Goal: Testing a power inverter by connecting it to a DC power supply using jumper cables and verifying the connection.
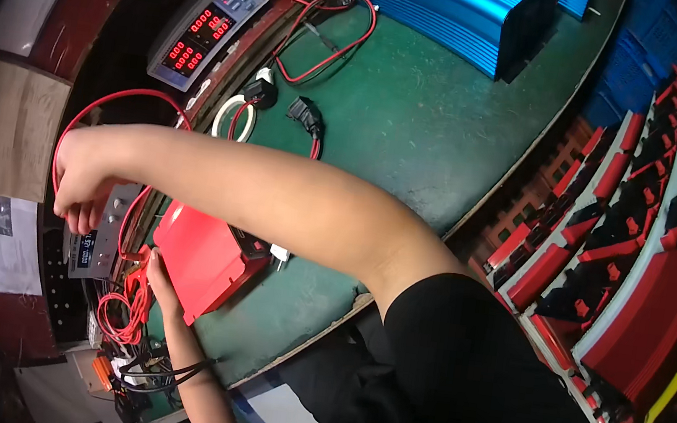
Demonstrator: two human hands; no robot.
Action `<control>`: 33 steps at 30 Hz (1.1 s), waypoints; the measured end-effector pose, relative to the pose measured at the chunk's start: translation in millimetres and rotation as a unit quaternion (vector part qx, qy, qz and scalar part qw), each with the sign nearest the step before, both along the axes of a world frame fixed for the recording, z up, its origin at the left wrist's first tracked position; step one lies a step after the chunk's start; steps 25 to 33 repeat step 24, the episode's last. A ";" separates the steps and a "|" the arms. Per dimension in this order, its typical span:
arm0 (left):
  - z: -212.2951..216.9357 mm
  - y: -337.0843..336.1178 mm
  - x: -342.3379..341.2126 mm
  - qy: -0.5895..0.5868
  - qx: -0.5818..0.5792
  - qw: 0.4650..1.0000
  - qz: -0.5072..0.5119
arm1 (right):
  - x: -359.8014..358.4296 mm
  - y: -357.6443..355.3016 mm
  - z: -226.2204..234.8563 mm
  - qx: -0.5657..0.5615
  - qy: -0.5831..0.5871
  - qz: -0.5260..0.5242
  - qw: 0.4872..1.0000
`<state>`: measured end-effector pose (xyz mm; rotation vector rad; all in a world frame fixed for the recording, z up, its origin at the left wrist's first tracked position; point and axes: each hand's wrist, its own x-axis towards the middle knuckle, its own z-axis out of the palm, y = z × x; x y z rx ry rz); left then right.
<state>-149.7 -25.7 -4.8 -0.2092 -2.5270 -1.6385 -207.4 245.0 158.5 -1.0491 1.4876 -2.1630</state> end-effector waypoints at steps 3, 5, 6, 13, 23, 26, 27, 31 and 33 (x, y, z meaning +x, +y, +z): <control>-1.1 -4.7 2.9 -0.003 0.018 0.999 -0.036 | 7.2 -6.1 -5.3 0.015 0.021 0.005 1.000; -0.1 0.7 1.5 -0.014 0.013 0.999 -0.039 | 8.9 -8.2 -7.1 0.037 0.033 -0.015 0.999; 0.4 -1.0 3.4 -0.014 0.014 0.999 -0.034 | 10.7 -13.3 -8.4 0.038 0.034 -0.010 0.999; -20.3 -29.3 -6.4 -0.009 0.072 0.995 -0.062 | 22.5 -69.1 -52.1 0.202 0.182 -0.113 0.956; -11.1 -17.9 -6.1 0.072 -0.066 0.995 -0.018 | 9.4 -69.9 -89.7 0.198 -0.092 -0.062 0.974; -7.1 -17.1 -3.8 0.072 -0.079 0.994 -0.013 | 6.7 -75.4 -88.2 0.205 -0.087 -0.091 0.971; -7.1 -17.1 -3.8 0.072 -0.079 0.994 -0.013 | 6.7 -75.4 -88.2 0.205 -0.087 -0.091 0.971; -7.1 -17.1 -3.8 0.072 -0.079 0.994 -0.013 | 6.7 -75.4 -88.2 0.205 -0.087 -0.091 0.971; -7.1 -17.1 -3.8 0.072 -0.079 0.994 -0.013 | 6.7 -75.4 -88.2 0.205 -0.087 -0.091 0.971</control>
